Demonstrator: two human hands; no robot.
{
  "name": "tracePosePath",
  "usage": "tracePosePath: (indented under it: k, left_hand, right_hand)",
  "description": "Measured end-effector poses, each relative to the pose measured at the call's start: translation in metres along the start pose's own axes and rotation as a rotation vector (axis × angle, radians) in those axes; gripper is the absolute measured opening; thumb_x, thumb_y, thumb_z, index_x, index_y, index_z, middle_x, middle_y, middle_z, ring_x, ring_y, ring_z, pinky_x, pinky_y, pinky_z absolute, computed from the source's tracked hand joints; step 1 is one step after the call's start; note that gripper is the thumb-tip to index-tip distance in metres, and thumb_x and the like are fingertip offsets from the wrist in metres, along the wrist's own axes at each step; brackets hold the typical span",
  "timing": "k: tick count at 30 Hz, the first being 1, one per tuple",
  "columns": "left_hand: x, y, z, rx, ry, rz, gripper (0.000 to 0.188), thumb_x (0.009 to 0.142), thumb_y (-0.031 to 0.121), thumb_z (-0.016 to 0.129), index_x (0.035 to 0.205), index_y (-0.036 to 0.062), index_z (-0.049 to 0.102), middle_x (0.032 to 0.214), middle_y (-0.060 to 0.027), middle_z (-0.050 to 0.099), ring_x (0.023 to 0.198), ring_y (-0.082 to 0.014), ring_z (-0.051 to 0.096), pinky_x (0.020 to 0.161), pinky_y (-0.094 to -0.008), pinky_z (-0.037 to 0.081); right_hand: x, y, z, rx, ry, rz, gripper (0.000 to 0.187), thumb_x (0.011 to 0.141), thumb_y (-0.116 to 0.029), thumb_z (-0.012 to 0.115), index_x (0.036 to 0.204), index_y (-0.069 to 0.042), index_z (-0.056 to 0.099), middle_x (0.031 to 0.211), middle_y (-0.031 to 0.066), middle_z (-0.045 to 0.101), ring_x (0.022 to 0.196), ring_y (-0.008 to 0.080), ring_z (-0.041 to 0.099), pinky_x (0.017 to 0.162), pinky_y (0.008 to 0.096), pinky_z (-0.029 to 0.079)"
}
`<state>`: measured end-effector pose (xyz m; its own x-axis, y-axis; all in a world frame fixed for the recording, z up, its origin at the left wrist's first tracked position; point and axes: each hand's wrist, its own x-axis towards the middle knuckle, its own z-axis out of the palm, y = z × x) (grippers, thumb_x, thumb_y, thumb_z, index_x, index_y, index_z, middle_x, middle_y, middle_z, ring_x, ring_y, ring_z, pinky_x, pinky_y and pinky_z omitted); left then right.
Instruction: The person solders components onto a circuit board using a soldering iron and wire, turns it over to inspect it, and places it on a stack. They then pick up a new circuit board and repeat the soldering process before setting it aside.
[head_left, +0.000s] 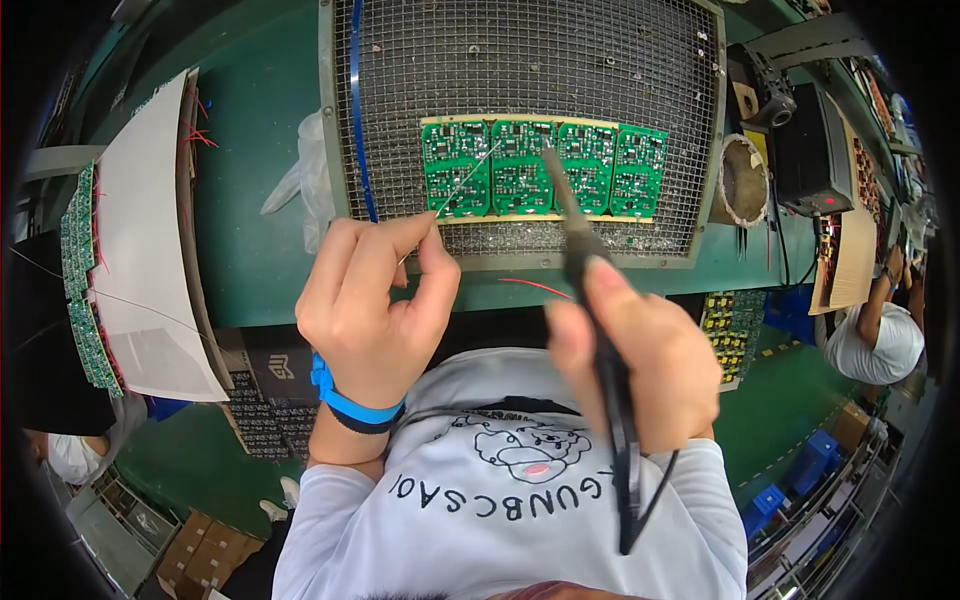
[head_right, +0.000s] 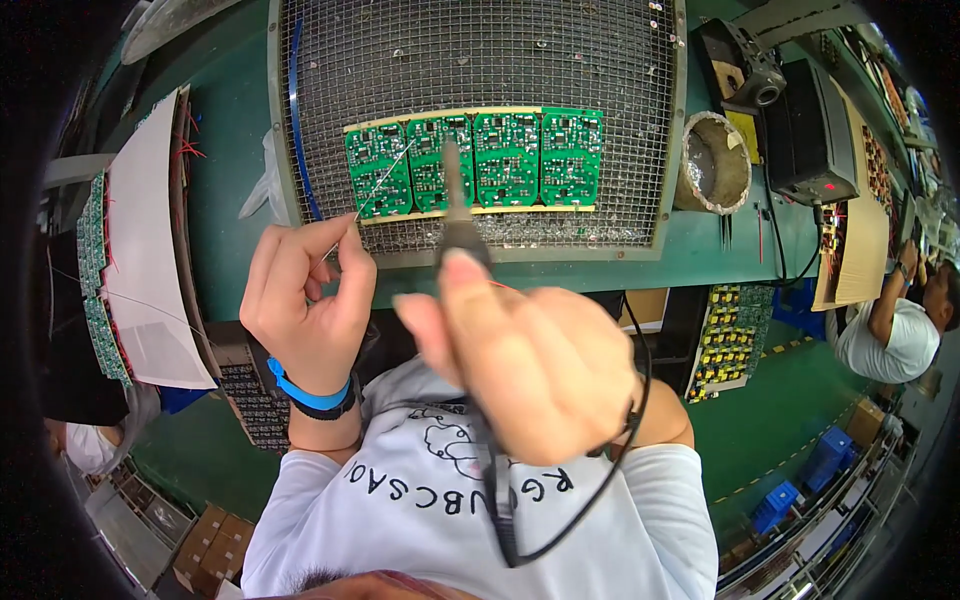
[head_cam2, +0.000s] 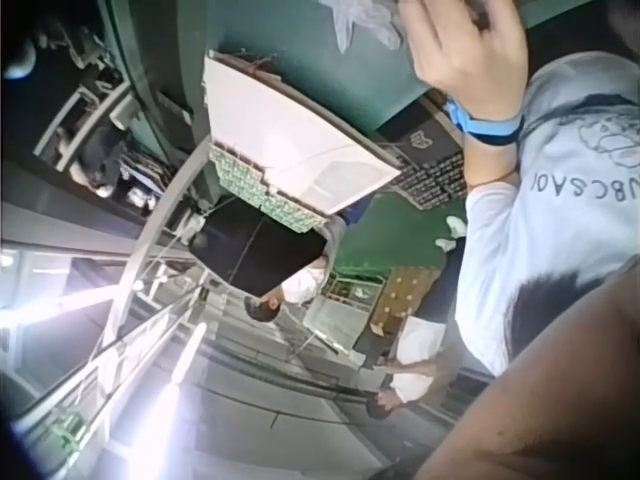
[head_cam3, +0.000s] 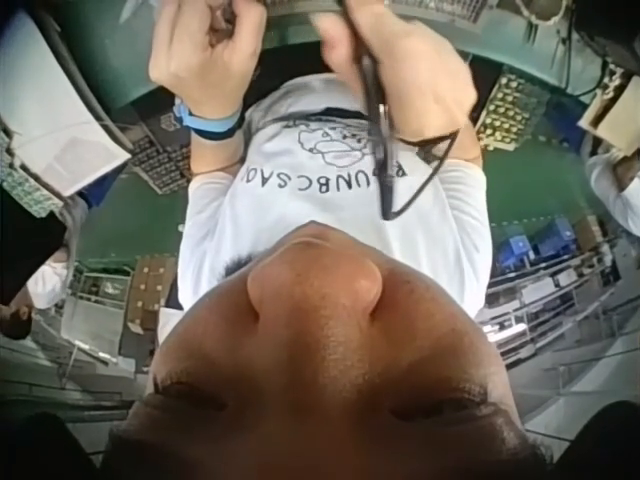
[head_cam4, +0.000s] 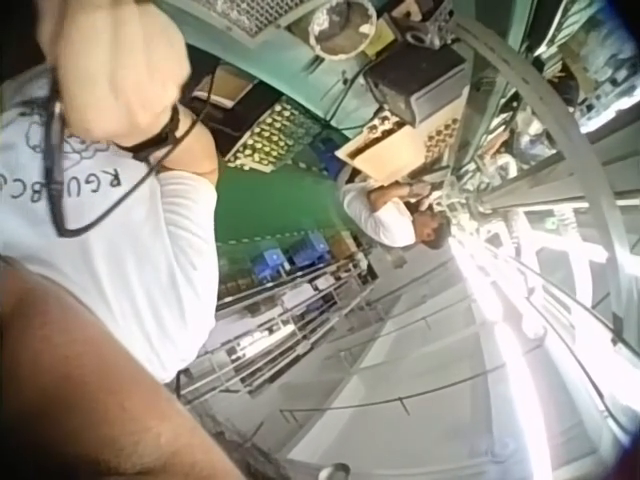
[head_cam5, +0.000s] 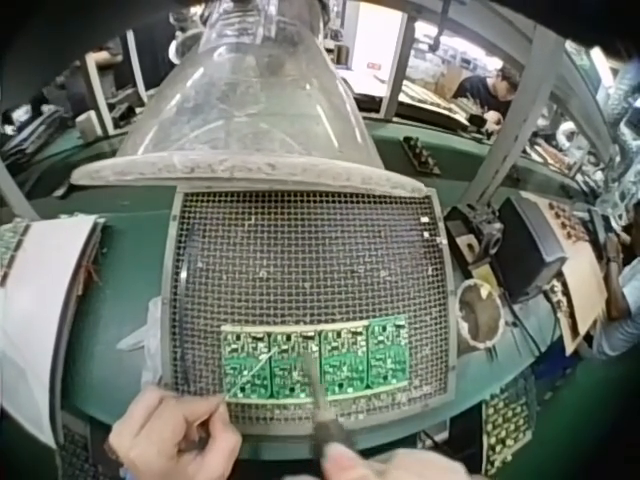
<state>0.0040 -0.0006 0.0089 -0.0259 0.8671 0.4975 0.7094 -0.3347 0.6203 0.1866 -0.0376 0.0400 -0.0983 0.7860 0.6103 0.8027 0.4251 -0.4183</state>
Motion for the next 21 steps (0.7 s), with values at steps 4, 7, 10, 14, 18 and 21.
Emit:
tracePosePath:
  k: [4, 7, 10, 14, 18, 21]
  left_hand:
    - [0.002, -0.001, -0.003, 0.009, 0.004, -0.004, 0.019, 0.068, -0.007, 0.073, 0.083, 0.0036, 0.070, 0.069, -0.0041, 0.058, 0.051, -0.0128, 0.050, 0.044, -0.0251, 0.039]
    - [0.003, -0.002, -0.002, 0.016, 0.004, 0.000, 0.019, 0.068, -0.007, 0.073, 0.084, 0.0036, 0.070, 0.069, -0.0040, 0.058, 0.051, -0.0124, 0.050, 0.043, -0.0249, 0.039]
    - [0.003, -0.001, -0.003, 0.015, -0.011, 0.000, 0.019, 0.068, -0.007, 0.073, 0.084, 0.0037, 0.070, 0.069, -0.0038, 0.058, 0.051, -0.0119, 0.049, 0.043, -0.0248, 0.038]
    - [0.006, -0.001, 0.001, 0.008, -0.006, 0.016, 0.019, 0.068, -0.007, 0.073, 0.084, 0.0040, 0.070, 0.068, -0.0036, 0.057, 0.050, -0.0117, 0.049, 0.043, -0.0248, 0.038]
    - [0.008, 0.002, 0.005, -0.002, -0.006, 0.013, 0.019, 0.068, -0.007, 0.073, 0.083, 0.0040, 0.070, 0.068, -0.0029, 0.057, 0.049, -0.0115, 0.048, 0.043, -0.0248, 0.037]
    - [0.007, 0.006, 0.006, 0.007, -0.028, 0.015, 0.018, 0.068, -0.006, 0.073, 0.082, 0.0043, 0.069, 0.068, -0.0024, 0.057, 0.049, -0.0109, 0.047, 0.042, -0.0246, 0.037]
  right_hand:
    - [-0.033, 0.036, -0.017, -0.054, 0.239, 0.207, 0.028, 0.091, -0.009, 0.069, 0.116, -0.001, 0.057, 0.078, 0.0107, 0.067, 0.061, 0.0124, 0.062, 0.055, 0.0260, 0.048]
    - [-0.052, 0.070, -0.024, -0.136, 0.481, 0.467, 0.020, 0.095, -0.005, 0.063, 0.114, -0.001, 0.061, 0.092, 0.0110, 0.068, 0.072, 0.0109, 0.063, 0.061, 0.0244, 0.049]
    - [-0.062, 0.097, -0.026, -0.066, 0.398, 0.606, 0.020, 0.095, -0.003, 0.063, 0.114, -0.001, 0.062, 0.093, 0.0104, 0.068, 0.074, 0.0111, 0.063, 0.064, 0.0232, 0.049]
    - [-0.070, 0.106, -0.023, -0.049, 0.393, 0.616, 0.023, 0.094, -0.005, 0.064, 0.117, 0.000, 0.062, 0.083, 0.0069, 0.067, 0.065, 0.0063, 0.055, 0.057, 0.0198, 0.041]
    - [-0.063, 0.098, -0.021, -0.027, 0.462, 0.577, 0.024, 0.094, -0.005, 0.065, 0.117, 0.001, 0.063, 0.077, 0.0059, 0.066, 0.059, 0.0042, 0.051, 0.053, 0.0180, 0.037]
    - [-0.058, 0.088, -0.026, -0.001, 0.465, 0.573, 0.023, 0.094, -0.004, 0.065, 0.117, 0.000, 0.062, 0.081, 0.0074, 0.067, 0.062, 0.0054, 0.055, 0.055, 0.0183, 0.040]
